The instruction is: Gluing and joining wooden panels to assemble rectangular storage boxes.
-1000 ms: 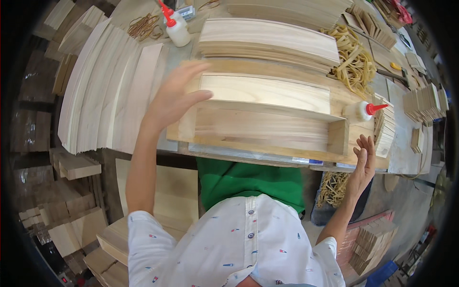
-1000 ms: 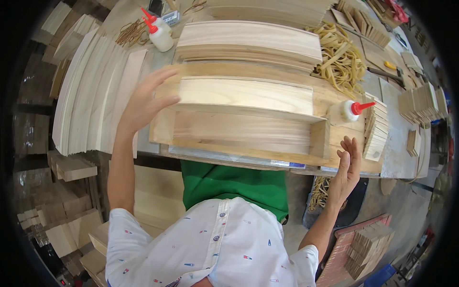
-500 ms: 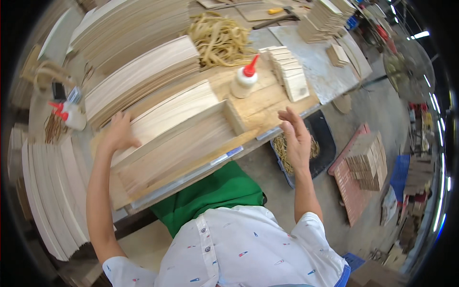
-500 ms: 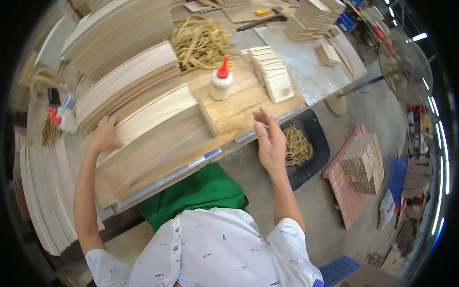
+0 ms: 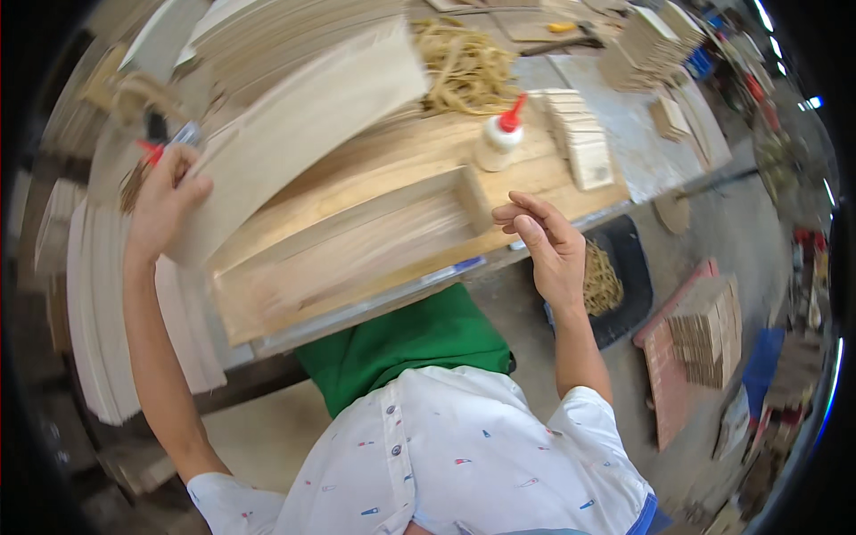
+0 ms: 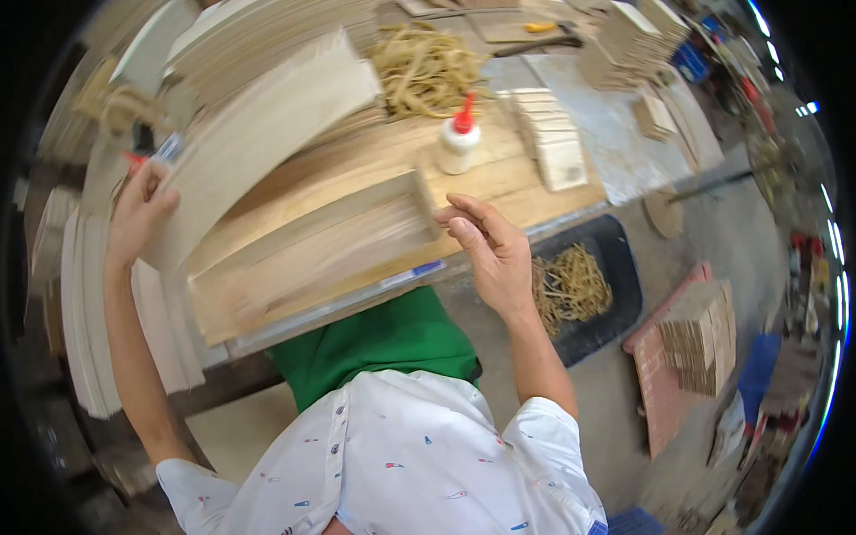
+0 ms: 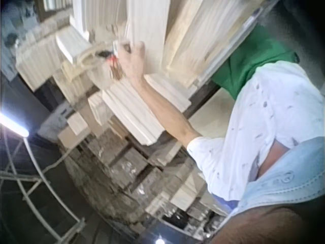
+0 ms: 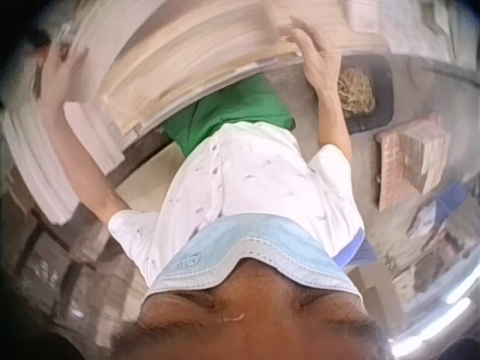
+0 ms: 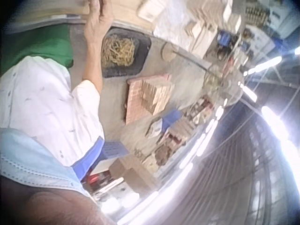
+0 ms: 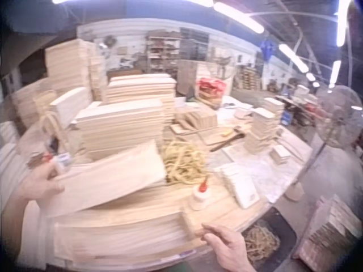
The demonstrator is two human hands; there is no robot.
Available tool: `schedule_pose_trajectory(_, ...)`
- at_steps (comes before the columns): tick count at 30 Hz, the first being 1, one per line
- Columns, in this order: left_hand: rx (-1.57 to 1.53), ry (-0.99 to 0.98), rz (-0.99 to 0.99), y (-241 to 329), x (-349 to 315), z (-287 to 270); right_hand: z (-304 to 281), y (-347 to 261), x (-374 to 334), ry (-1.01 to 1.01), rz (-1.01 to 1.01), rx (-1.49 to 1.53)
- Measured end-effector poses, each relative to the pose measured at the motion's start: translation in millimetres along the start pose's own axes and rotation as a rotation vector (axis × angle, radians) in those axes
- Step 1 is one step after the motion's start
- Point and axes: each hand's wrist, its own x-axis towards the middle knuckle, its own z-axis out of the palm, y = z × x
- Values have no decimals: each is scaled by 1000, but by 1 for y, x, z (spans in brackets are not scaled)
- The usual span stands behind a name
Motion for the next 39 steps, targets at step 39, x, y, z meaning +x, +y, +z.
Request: schedule_pose_trajectory(39,536,-211,130,46,-109,63,17,-50,81,-864,-521,-823)
